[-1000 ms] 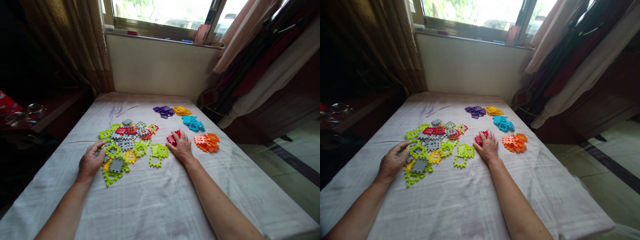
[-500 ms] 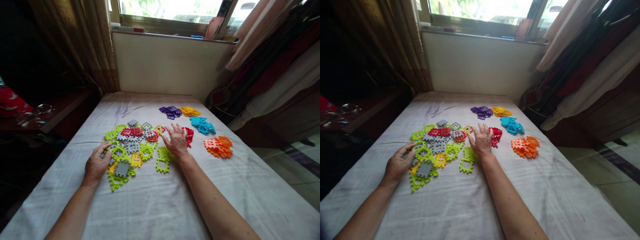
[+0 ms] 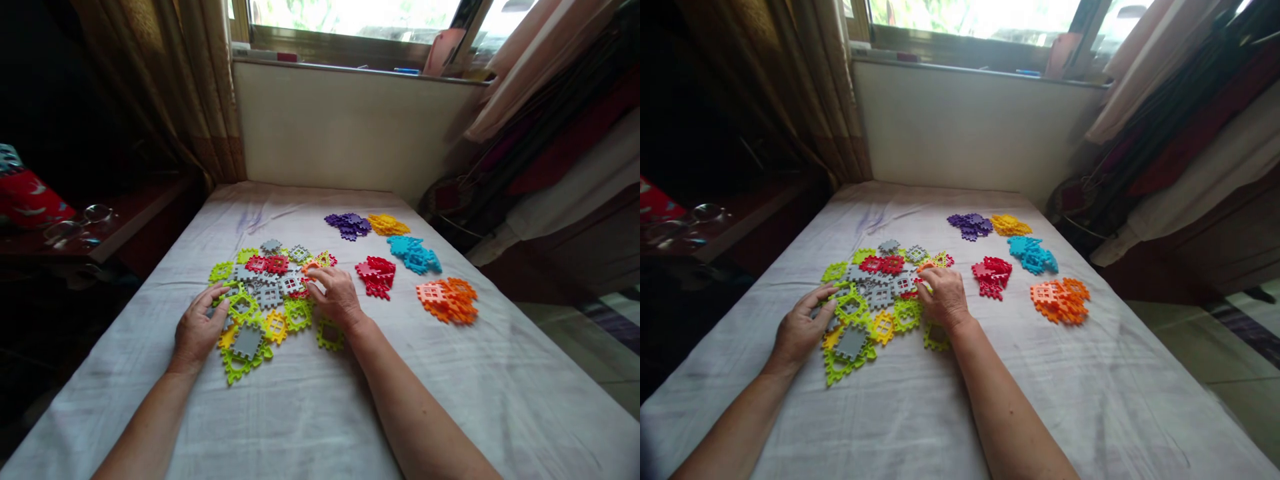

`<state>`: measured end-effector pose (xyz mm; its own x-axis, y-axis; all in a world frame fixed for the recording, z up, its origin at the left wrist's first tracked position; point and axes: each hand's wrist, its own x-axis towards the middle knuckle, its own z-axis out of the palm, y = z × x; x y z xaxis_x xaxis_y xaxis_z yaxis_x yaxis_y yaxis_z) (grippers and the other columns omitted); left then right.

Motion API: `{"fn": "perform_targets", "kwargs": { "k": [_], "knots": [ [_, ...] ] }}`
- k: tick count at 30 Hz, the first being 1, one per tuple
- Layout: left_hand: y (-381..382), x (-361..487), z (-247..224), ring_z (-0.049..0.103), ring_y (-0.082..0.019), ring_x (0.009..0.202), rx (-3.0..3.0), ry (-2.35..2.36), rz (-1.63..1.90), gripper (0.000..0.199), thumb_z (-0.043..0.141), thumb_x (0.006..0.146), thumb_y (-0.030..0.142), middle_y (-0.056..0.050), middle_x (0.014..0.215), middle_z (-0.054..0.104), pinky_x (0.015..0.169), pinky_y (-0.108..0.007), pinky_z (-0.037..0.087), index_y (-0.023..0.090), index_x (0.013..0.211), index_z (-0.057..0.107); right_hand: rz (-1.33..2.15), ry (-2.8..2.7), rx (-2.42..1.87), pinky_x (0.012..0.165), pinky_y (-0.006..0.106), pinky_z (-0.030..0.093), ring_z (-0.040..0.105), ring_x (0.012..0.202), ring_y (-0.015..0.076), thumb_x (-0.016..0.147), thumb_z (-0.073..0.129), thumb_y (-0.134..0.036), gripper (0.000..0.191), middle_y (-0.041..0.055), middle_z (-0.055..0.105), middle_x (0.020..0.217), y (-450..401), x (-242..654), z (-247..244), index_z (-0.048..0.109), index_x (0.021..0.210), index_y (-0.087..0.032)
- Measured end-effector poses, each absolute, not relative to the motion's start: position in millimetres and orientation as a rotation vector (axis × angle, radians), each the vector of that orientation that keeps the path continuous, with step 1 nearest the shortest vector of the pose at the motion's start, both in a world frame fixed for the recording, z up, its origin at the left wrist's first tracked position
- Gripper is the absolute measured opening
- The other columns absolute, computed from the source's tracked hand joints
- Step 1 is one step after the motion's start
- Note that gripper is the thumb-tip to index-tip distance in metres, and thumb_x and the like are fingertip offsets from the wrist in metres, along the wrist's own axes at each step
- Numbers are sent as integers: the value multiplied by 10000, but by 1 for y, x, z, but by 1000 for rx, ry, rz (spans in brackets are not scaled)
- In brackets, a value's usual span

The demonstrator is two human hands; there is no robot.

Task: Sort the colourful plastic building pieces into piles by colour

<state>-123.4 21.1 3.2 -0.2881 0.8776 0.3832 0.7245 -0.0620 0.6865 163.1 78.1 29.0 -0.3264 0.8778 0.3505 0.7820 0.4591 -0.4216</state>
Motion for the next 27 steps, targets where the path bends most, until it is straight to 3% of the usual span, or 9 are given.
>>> {"fn": "perform_targets", "kwargs": {
  "k": [3,10,17,23,27],
  "knots": [
    [20,-123,5,631,-237,1203,1770,2026,1250,343,527,840,434,-64,1242,703,1067,-386,483,237,1051,712,225,-2254,-1453,955,392,429,603,1117,248,849,691,-322,294,74,701,1194,82,172,30,723,1135,-261],
    [20,-122,7,638,-231,1193,1788,2035,1239,317,533,837,418,-51,1222,710,1082,-383,472,249,1039,710,268,-2358,-1424,1004,444,412,525,1246,277,844,667,-318,457,71,634,1353,80,167,32,637,1298,-270],
    [20,-122,7,638,-234,1198,1792,2027,1253,318,531,835,417,-58,1220,713,1085,-381,470,242,1034,707,346,-2306,-1441,995,404,408,579,1161,250,852,632,-232,442,67,707,1203,79,155,30,630,1294,-239],
    [20,-121,6,644,-235,1187,1793,2025,1251,324,532,836,418,-60,1245,706,1071,-379,481,238,1036,711,302,-2260,-1524,1041,438,396,500,1278,278,857,674,-404,531,112,591,1385,78,151,27,591,1351,-228],
    [21,-121,5,640,-239,1195,1796,2016,1267,348,524,840,426,-74,1258,700,1069,-377,481,221,1047,715,310,-2272,-1533,1041,444,395,491,1288,279,844,700,-459,408,104,578,1385,76,146,25,685,1195,-252]
  ]
}}
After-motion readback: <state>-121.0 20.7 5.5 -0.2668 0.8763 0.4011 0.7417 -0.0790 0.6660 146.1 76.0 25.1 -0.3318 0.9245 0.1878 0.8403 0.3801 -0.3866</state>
